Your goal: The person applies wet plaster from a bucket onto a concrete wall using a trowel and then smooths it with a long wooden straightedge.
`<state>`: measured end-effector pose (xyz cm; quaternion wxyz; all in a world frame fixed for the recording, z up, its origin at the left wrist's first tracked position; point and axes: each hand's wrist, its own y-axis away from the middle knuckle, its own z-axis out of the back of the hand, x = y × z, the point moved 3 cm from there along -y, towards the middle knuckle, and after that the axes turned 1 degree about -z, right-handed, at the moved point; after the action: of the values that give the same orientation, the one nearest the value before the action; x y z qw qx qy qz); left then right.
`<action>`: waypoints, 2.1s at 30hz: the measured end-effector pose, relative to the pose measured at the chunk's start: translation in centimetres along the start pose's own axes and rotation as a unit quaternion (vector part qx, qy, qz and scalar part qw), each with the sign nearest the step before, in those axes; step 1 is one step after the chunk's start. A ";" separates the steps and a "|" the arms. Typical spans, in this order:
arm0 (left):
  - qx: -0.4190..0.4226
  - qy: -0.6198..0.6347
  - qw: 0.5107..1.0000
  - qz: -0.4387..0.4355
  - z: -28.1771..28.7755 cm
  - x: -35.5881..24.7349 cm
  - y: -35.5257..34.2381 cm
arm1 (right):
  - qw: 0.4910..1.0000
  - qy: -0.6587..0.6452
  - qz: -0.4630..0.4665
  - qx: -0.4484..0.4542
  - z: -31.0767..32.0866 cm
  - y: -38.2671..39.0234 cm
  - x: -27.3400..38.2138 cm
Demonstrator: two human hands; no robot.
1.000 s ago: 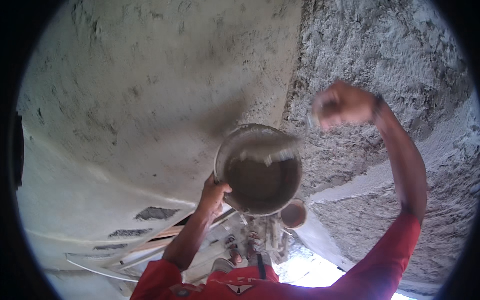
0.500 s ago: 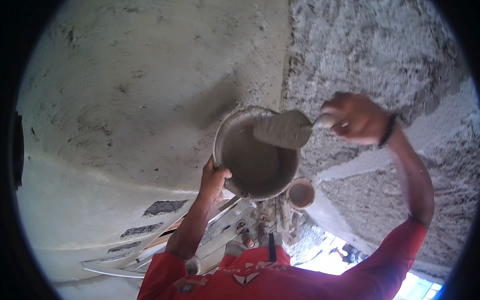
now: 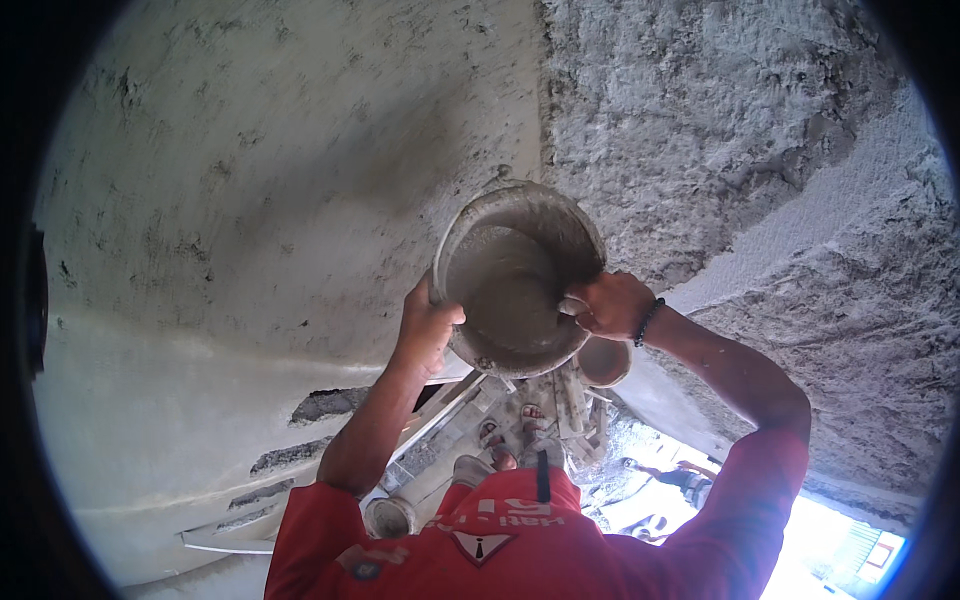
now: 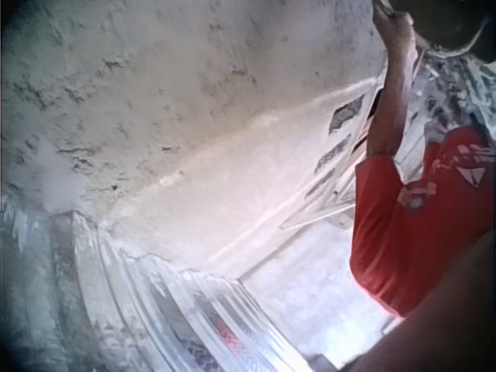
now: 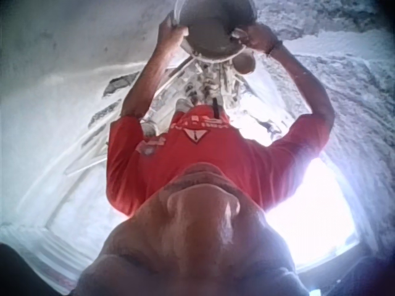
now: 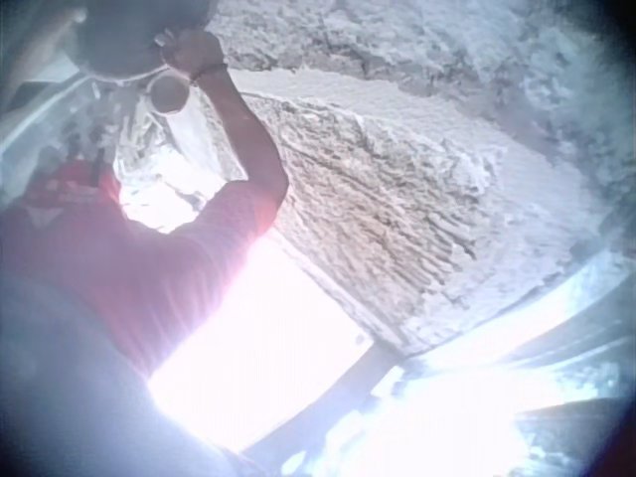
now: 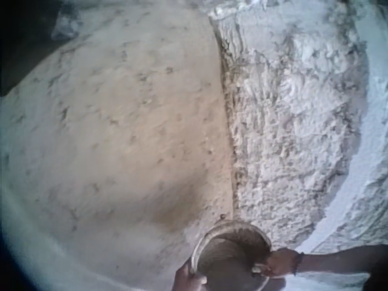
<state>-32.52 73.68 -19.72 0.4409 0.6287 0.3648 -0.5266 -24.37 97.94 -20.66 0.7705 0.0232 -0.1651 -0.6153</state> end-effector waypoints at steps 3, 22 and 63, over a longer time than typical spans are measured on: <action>-0.012 0.017 0.998 0.064 1.7 -0.1 0.4 | 0.998 -0.037 0.015 -0.050 1.1 0.6 0.6; -0.075 0.133 0.986 0.070 6.1 -1.1 4.0 | 0.983 -0.129 0.100 -0.088 30.3 -5.8 2.4; -0.070 0.003 0.995 0.076 5.7 -2.5 3.6 | 0.983 -0.034 0.038 -0.174 3.2 1.1 4.1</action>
<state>-31.59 67.15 -16.99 0.5219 0.6235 0.3530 -0.4629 -23.46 94.86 -16.51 0.7798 -0.1382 -0.0820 -0.6050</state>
